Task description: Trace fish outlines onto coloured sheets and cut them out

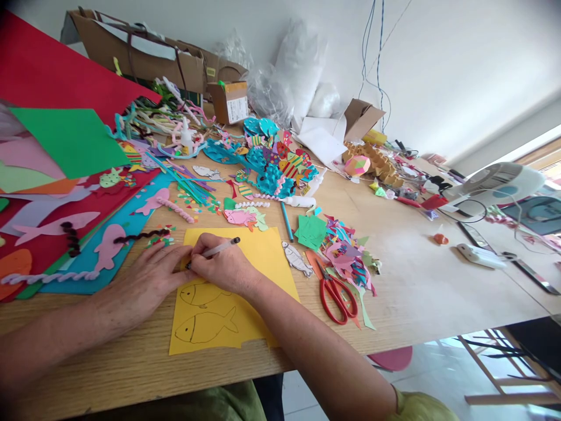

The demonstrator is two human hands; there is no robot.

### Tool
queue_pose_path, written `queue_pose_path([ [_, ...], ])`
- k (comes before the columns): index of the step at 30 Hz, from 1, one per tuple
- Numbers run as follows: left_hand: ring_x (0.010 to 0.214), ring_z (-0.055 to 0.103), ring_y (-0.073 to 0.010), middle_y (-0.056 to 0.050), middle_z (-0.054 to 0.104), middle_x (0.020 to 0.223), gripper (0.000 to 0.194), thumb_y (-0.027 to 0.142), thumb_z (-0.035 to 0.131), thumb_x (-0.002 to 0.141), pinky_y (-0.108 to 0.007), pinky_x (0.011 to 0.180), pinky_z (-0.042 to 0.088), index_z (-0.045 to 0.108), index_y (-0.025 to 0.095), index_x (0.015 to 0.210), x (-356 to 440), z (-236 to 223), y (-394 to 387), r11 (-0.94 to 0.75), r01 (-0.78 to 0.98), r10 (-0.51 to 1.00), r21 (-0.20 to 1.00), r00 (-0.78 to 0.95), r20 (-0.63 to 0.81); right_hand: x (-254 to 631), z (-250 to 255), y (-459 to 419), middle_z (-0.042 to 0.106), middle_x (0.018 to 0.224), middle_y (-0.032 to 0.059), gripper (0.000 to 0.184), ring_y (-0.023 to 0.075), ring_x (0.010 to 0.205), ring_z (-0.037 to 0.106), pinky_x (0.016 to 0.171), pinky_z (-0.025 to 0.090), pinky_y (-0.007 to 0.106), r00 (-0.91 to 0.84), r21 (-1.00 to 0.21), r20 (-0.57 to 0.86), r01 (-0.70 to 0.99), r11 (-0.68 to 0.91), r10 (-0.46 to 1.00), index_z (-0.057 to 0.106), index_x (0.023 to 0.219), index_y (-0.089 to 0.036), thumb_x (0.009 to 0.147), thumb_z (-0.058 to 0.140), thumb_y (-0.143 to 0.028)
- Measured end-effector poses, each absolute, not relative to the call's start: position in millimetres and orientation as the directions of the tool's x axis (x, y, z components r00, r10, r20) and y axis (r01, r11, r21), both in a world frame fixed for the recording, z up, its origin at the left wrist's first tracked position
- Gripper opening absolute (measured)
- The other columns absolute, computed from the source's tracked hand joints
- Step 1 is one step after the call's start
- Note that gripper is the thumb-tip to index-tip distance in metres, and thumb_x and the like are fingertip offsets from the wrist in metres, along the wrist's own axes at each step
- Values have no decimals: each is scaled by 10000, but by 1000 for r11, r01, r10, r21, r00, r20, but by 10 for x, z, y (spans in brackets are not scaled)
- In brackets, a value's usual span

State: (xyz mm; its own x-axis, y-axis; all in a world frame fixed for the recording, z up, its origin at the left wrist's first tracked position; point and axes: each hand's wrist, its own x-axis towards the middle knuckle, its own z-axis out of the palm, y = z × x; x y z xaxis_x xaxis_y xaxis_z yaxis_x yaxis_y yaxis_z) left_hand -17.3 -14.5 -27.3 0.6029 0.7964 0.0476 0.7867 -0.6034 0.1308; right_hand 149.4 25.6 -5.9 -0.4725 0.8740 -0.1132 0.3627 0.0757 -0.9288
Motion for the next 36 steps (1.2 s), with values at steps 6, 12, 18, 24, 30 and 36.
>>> queue_pose_path([
  [6, 1180, 408, -265, -65, 518, 1198, 354, 134, 339, 904, -500, 987, 303, 595, 285, 1097, -183, -304, -144, -620, 779, 785, 93, 617, 62, 1494, -73, 237, 506, 558, -54, 64, 60, 489, 413, 428, 322, 159, -493, -931, -94, 350, 99, 865, 499, 648, -164, 667, 517, -106],
  [12, 1176, 411, -262, -64, 521, 1190, 348, 138, 363, 898, -512, 1000, 288, 586, 292, 1117, -170, -264, -136, -618, 781, 785, 88, 618, 32, 1492, -79, 237, 510, 563, -55, 69, 58, 493, 412, 433, 322, 157, -498, -934, -93, 344, 97, 862, 500, 648, -163, 661, 513, -96],
  [18, 1206, 396, -291, -61, 494, 1255, 417, 90, 337, 880, -529, 1007, 270, 590, 307, 1130, -174, -263, -138, -606, 789, 794, 98, 608, 7, 1503, -56, 238, 506, 529, -62, 55, 68, 476, 447, 439, 339, 169, -446, -965, -139, 262, -20, 884, 486, 663, -172, 679, 481, -119],
  [24, 1187, 401, -290, -61, 503, 1239, 438, 84, 320, 875, -524, 1002, 268, 586, 312, 1137, -179, -285, -151, -607, 789, 794, 97, 607, 26, 1507, -51, 228, 497, 529, -66, 66, 66, 472, 453, 434, 331, 169, -436, -959, -132, 284, -3, 890, 486, 654, -172, 675, 484, -109],
  [30, 1189, 396, -278, -60, 492, 1242, 470, 73, 311, 872, -517, 1006, 256, 551, 326, 1186, -179, -292, -157, -607, 789, 794, 97, 607, 29, 1503, -65, 233, 509, 526, -60, 56, 73, 471, 456, 446, 351, 182, -446, -972, -131, 234, -25, 886, 486, 663, -173, 680, 485, -120],
  [36, 1191, 407, -267, -53, 498, 1254, 490, 83, 303, 889, -508, 1005, 258, 505, 365, 1236, -188, -304, -128, -607, 787, 794, 116, 606, 43, 1650, 30, 214, 536, 577, -48, 31, 87, 521, 505, 505, 397, 201, -362, -966, 63, 211, 148, 930, 501, 757, -184, 766, 476, -167],
])
